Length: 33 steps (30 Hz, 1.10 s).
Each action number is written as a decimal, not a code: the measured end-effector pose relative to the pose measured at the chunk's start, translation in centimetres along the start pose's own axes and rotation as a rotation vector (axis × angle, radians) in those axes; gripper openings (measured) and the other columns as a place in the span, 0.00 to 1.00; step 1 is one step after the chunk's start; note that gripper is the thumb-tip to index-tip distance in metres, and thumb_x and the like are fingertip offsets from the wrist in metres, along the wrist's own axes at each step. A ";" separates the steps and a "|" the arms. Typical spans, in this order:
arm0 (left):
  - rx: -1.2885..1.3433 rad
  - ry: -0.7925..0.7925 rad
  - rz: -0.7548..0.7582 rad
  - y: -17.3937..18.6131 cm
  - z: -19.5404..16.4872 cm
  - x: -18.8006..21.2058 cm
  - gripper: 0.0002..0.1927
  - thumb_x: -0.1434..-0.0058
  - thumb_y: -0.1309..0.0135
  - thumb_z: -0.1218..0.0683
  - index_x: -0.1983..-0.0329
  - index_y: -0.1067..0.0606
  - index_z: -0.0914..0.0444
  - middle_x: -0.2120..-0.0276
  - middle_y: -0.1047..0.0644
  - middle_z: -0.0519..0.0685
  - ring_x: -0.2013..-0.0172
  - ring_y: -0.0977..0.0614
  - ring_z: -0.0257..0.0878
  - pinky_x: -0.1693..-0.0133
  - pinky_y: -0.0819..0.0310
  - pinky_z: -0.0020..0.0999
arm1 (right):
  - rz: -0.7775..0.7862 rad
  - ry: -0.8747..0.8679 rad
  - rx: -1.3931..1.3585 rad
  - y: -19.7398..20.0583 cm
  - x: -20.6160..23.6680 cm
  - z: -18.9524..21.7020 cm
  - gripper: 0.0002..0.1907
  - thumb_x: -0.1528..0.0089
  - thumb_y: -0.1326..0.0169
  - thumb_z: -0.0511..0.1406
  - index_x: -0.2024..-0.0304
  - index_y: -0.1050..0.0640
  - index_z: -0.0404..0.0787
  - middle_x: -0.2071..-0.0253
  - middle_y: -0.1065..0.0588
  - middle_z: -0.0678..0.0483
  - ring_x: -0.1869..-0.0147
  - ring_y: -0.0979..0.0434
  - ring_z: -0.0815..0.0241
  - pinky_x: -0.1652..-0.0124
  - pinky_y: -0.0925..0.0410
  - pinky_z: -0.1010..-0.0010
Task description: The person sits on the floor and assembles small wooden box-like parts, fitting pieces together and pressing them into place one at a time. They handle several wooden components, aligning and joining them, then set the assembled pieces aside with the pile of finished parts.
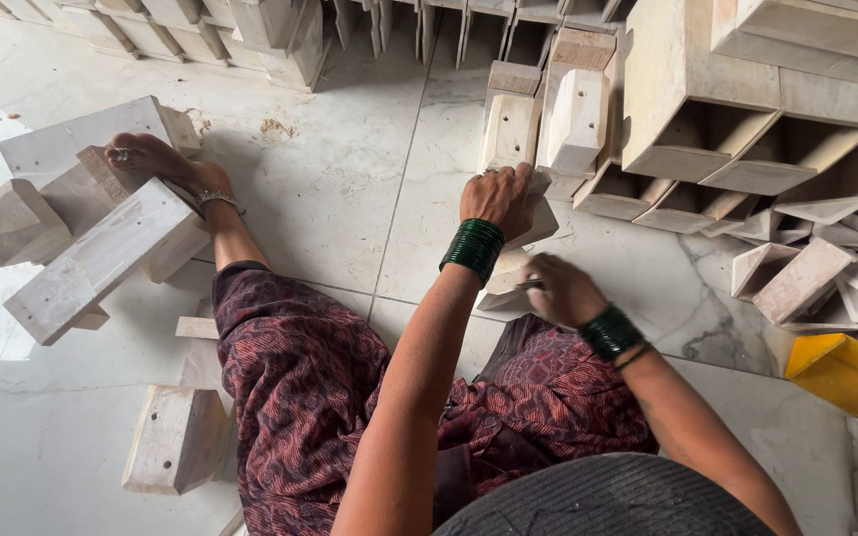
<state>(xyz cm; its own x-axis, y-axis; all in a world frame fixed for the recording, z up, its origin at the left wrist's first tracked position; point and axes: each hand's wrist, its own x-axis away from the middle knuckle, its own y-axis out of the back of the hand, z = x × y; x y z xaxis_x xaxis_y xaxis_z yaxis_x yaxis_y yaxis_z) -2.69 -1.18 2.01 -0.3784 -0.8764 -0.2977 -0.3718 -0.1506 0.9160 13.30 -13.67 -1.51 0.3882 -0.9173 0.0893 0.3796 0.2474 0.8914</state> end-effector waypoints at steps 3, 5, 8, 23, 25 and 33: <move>0.001 0.001 -0.034 -0.1 0.0 0.0 0.14 0.40 0.42 0.45 0.62 0.28 0.58 0.72 0.21 0.48 0.70 0.16 0.45 0.70 0.23 0.42 | -0.202 0.294 -0.061 -1.4 -1.7 2.4 0.19 0.44 0.46 0.33 0.50 0.28 0.35 0.54 0.22 0.41 0.46 0.23 0.40 0.44 0.33 0.51; -0.012 0.006 -0.028 0.0 0.0 -0.1 0.14 0.41 0.42 0.46 0.61 0.28 0.58 0.72 0.21 0.48 0.70 0.16 0.44 0.69 0.22 0.41 | -0.226 0.264 -0.023 -1.7 -3.2 3.6 0.22 0.44 0.45 0.34 0.48 0.28 0.33 0.55 0.22 0.38 0.47 0.23 0.40 0.41 0.36 0.48; -0.026 0.005 -0.016 0.1 0.0 -0.1 0.14 0.41 0.42 0.46 0.60 0.28 0.58 0.72 0.21 0.48 0.69 0.16 0.44 0.69 0.22 0.40 | -0.100 0.103 -0.014 -1.3 -5.2 5.0 0.20 0.41 0.47 0.36 0.47 0.27 0.33 0.56 0.21 0.38 0.47 0.21 0.42 0.33 0.39 0.49; -0.061 0.053 0.022 -0.7 0.0 -0.3 0.12 0.39 0.43 0.46 0.61 0.28 0.58 0.72 0.21 0.47 0.69 0.16 0.41 0.68 0.22 0.38 | -0.086 0.097 -0.011 -3.9 -5.0 8.7 0.18 0.42 0.53 0.33 0.52 0.23 0.30 0.49 0.24 0.35 0.37 0.29 0.39 0.33 0.40 0.50; -0.063 0.043 -0.006 -1.1 0.0 -0.4 0.12 0.40 0.43 0.47 0.61 0.28 0.57 0.72 0.21 0.47 0.69 0.16 0.41 0.69 0.22 0.38 | -0.147 0.173 0.051 -3.9 -4.6 8.4 0.19 0.44 0.53 0.32 0.51 0.25 0.29 0.50 0.23 0.35 0.38 0.28 0.38 0.34 0.42 0.47; -0.016 0.037 0.024 0.3 0.4 -0.4 0.16 0.37 0.42 0.43 0.58 0.29 0.57 0.69 0.20 0.50 0.68 0.16 0.45 0.68 0.22 0.42 | -0.286 0.034 -0.186 -2.2 -0.6 3.8 0.10 0.31 0.52 0.38 0.52 0.26 0.39 0.59 0.19 0.45 0.59 0.18 0.47 0.57 0.25 0.54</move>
<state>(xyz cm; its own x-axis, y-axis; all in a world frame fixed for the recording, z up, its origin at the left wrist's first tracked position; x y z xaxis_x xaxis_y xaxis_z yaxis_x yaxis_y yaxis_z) -3.02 -0.71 2.32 -0.3550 -0.8962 -0.2659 -0.3492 -0.1367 0.9270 9.03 -14.85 -1.79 0.2704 -0.9477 -0.1697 0.6228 0.0377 0.7815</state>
